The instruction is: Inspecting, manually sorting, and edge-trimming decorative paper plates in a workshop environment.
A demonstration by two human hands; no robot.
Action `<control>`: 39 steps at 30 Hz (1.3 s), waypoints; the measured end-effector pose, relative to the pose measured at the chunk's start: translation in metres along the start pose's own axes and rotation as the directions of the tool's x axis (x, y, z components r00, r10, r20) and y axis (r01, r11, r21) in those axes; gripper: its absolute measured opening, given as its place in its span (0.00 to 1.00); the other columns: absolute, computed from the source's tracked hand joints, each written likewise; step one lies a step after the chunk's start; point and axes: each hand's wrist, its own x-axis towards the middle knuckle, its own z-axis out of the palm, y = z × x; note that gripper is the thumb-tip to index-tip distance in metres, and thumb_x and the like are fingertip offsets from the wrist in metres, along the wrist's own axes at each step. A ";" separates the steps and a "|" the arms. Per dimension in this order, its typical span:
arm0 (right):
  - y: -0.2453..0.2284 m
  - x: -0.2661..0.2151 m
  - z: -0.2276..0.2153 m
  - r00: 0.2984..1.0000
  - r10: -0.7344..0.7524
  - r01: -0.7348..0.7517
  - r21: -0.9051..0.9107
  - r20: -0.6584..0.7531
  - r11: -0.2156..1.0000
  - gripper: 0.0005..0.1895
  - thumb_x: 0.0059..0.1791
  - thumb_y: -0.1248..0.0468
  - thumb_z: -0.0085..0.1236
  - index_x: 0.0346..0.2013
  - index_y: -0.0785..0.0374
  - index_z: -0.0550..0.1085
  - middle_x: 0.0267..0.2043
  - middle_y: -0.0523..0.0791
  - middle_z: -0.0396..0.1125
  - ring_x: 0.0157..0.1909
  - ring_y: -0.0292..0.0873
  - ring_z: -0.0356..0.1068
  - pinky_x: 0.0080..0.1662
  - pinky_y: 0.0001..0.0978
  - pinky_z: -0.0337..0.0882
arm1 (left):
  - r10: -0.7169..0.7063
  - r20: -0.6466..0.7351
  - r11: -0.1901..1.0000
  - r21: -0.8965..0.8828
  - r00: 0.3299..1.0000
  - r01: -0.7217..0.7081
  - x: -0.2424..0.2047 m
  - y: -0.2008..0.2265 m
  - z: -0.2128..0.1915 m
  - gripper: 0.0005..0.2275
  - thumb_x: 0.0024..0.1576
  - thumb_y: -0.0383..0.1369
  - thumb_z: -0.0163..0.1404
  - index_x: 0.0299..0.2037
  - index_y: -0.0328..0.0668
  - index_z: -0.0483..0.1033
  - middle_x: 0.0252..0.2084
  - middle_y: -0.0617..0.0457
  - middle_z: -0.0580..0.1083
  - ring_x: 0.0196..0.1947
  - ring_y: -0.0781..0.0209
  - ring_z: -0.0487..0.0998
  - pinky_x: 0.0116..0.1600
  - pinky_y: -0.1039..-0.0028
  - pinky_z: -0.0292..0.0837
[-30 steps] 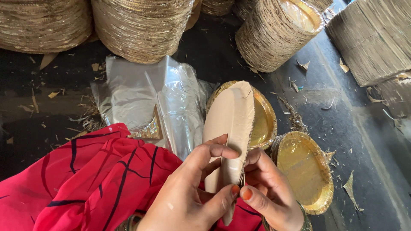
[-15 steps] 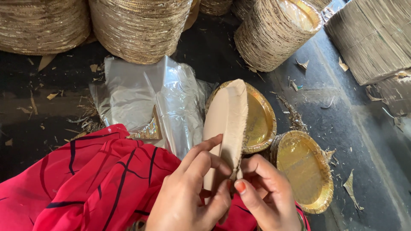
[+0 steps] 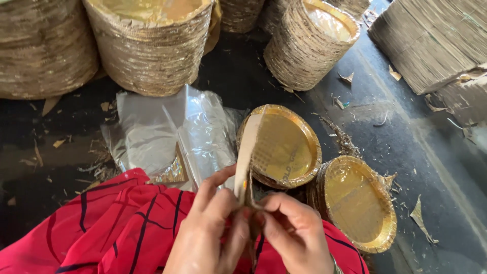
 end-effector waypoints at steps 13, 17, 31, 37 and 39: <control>0.012 0.055 -0.148 0.913 0.126 0.196 0.689 -0.388 0.698 0.10 0.58 0.63 0.45 0.46 0.59 0.75 0.51 0.44 0.74 0.52 0.47 0.73 0.49 0.44 0.71 | -0.438 -0.122 0.684 -0.688 0.891 0.242 0.049 -0.075 -0.024 0.07 0.63 0.28 0.41 0.36 0.35 0.69 0.30 0.51 0.76 0.27 0.59 0.79 0.34 0.61 0.84; 0.024 0.062 -0.192 0.803 0.134 0.235 0.515 -0.581 0.824 0.18 0.53 0.66 0.38 0.52 0.59 0.75 0.55 0.46 0.72 0.55 0.46 0.73 0.56 0.43 0.73 | -0.485 -0.259 0.711 -0.673 0.835 0.204 0.050 -0.110 -0.014 0.05 0.63 0.28 0.43 0.36 0.39 0.69 0.26 0.57 0.69 0.22 0.69 0.68 0.26 0.74 0.67; 0.092 0.129 -0.110 0.859 -0.397 -0.038 -0.815 -0.322 0.578 0.17 0.49 0.76 0.43 0.48 0.56 0.71 0.38 0.46 0.71 0.40 0.46 0.73 0.42 0.40 0.73 | -0.287 -0.675 0.786 -0.572 0.680 -0.236 0.056 -0.118 -0.074 0.05 0.70 0.28 0.43 0.40 0.42 0.64 0.39 0.56 0.73 0.35 0.68 0.76 0.39 0.69 0.81; 0.163 0.138 -0.093 0.936 0.343 -0.190 -0.936 -0.081 0.297 0.11 0.56 0.53 0.52 0.50 0.51 0.72 0.47 0.51 0.75 0.48 0.52 0.75 0.48 0.45 0.73 | -0.301 -0.663 0.756 -0.604 0.686 -0.252 0.054 -0.112 -0.070 0.04 0.72 0.28 0.43 0.42 0.42 0.65 0.40 0.54 0.74 0.35 0.65 0.77 0.38 0.66 0.80; 0.134 0.126 -0.085 0.964 0.264 -0.147 -0.886 -0.029 0.439 0.13 0.53 0.51 0.57 0.49 0.51 0.73 0.49 0.50 0.75 0.51 0.52 0.74 0.50 0.45 0.72 | -0.280 -0.649 0.730 -0.622 0.707 -0.282 0.057 -0.120 -0.059 0.04 0.72 0.27 0.43 0.43 0.42 0.66 0.41 0.54 0.75 0.36 0.66 0.77 0.39 0.68 0.80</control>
